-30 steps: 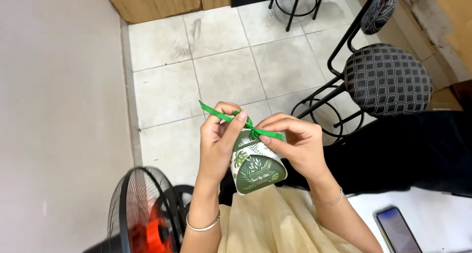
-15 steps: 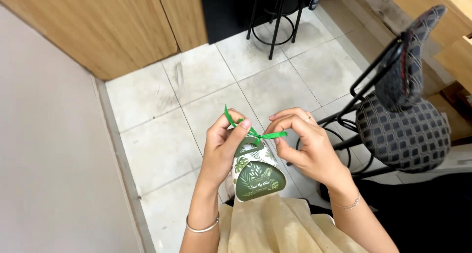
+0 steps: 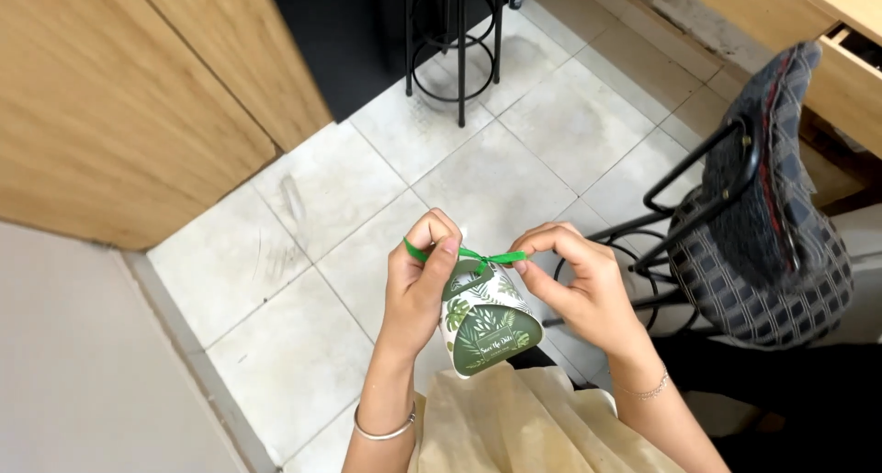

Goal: The person arranges and organizes small green gift boxes into a grid on a workbench.

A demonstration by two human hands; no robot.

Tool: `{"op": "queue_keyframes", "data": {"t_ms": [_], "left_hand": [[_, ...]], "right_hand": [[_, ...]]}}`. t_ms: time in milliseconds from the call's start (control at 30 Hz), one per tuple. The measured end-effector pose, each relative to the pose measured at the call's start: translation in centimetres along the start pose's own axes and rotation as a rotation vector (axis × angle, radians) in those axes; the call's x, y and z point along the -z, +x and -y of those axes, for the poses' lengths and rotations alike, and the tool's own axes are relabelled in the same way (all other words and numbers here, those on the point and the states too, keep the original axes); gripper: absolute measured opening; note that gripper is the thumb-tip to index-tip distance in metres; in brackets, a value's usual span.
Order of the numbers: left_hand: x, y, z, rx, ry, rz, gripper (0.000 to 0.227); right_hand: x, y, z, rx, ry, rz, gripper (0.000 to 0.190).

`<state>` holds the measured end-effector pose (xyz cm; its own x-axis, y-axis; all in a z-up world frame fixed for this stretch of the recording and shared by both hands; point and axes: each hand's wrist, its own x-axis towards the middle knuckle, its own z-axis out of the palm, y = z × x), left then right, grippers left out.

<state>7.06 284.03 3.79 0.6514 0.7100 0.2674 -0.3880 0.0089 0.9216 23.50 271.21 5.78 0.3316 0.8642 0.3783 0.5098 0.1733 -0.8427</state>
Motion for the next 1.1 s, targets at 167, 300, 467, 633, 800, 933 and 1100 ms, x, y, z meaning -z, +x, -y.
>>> {"op": "queue_keyframes", "data": {"t_ms": [167,300,467,633,800,933,1100], "left_hand": [[1.0,8.8,2.9,-0.032,-0.002,0.032,0.027],[0.5,17.2,4.5,0.037,0.008,0.115,0.025],[-0.9,26.5,7.4,0.158,-0.034,0.258,0.02],[-2.4,32.6,12.0,0.282,-0.052,0.469,0.031],[-3.7,40.2,16.8,0.371,-0.129,0.609,0.039],[-3.1,46.7,20.8,0.356,-0.079,0.677,0.033],[-3.1,56.5,21.1,0.178,0.424,0.684,0.029]], "right_hand": [[1.1,6.7,-4.9,-0.057,0.057,-0.06,0.007],[3.8,13.2,-8.6,-0.108,0.108,-0.114,0.007],[8.7,19.5,-12.7,-0.202,0.23,-0.076,0.019],[11.2,22.4,-16.9,-0.386,0.582,-0.004,0.036],[11.0,25.2,-22.0,-0.413,0.533,0.002,0.02],[11.1,30.1,-24.3,-0.519,0.548,-0.173,0.014],[11.0,37.2,-26.9,-0.556,0.285,-0.364,0.009]]}}
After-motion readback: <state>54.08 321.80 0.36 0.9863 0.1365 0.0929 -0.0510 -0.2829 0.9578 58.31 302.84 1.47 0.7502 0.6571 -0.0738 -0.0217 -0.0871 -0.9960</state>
